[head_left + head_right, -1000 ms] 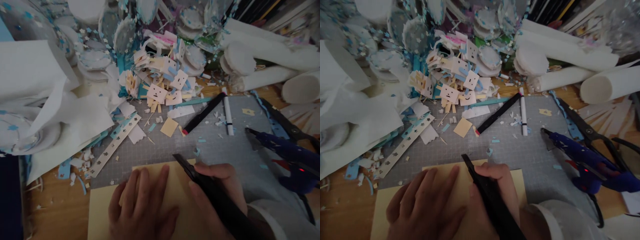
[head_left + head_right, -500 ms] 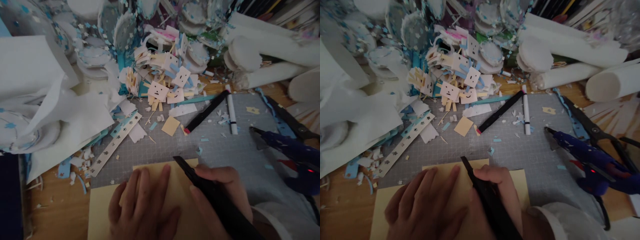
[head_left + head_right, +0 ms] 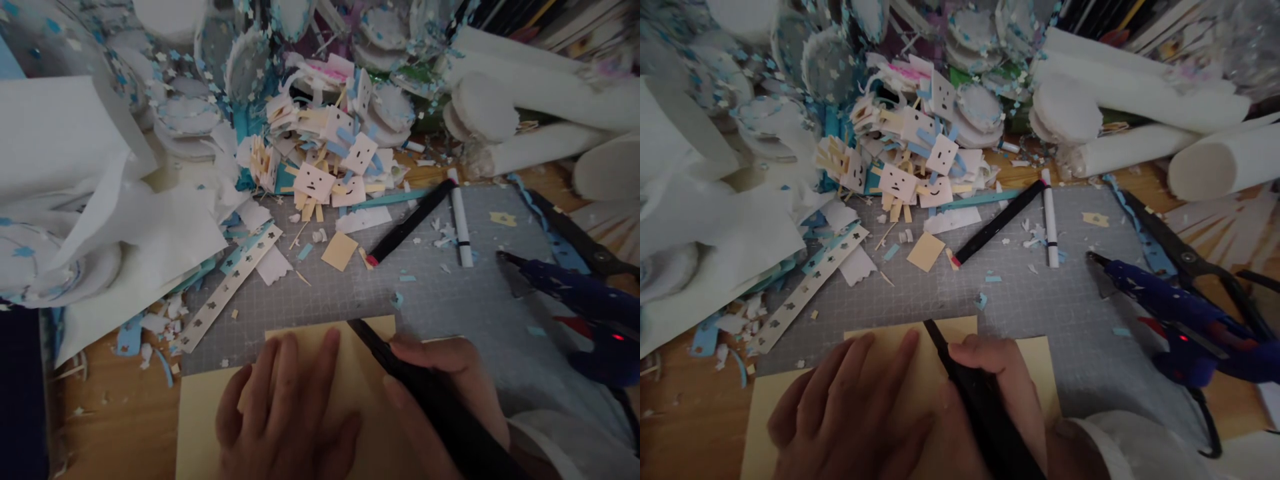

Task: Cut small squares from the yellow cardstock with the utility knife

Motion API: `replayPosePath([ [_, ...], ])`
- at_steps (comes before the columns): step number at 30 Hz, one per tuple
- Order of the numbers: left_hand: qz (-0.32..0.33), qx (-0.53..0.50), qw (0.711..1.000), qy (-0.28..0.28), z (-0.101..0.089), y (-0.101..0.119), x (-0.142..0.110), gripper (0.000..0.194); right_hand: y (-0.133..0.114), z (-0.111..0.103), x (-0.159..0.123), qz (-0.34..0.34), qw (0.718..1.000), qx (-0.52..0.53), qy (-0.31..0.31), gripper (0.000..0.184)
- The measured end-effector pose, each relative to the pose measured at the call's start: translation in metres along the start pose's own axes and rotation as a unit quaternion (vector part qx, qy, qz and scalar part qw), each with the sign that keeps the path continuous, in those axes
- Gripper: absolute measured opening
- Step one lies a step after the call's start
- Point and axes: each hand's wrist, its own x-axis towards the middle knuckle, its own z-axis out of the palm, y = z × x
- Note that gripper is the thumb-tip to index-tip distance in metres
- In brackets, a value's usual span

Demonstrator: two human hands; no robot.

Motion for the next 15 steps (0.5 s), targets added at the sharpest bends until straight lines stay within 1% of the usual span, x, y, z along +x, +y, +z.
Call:
replayPosePath([
  [3, -0.007, -0.005, 1.0, -0.001, -0.0024, -0.002, 0.0011, 0.059, -0.0015, 0.0011, 0.0019, -0.003, 1.0, -0.005, -0.001, 0.039],
  [7, 0.01, 0.0, 1.0, -0.019, -0.0042, -0.0036, 0.0013, 0.061, -0.002, 0.0028, 0.0004, -0.002, 1.0, -0.02, -0.002, 0.038],
  [12, -0.032, -0.027, 0.999, -0.008, -0.0011, 0.0004, -0.0013, 0.053, -0.0023, 0.0064, -0.0038, 0.015, 1.0, 0.0, 0.026, 0.034],
  [15, -0.028, -0.027, 0.999, -0.012, -0.0017, -0.0006, -0.0015, 0.054, -0.003, 0.0059, -0.0034, 0.017, 0.999, -0.015, 0.027, 0.036],
])
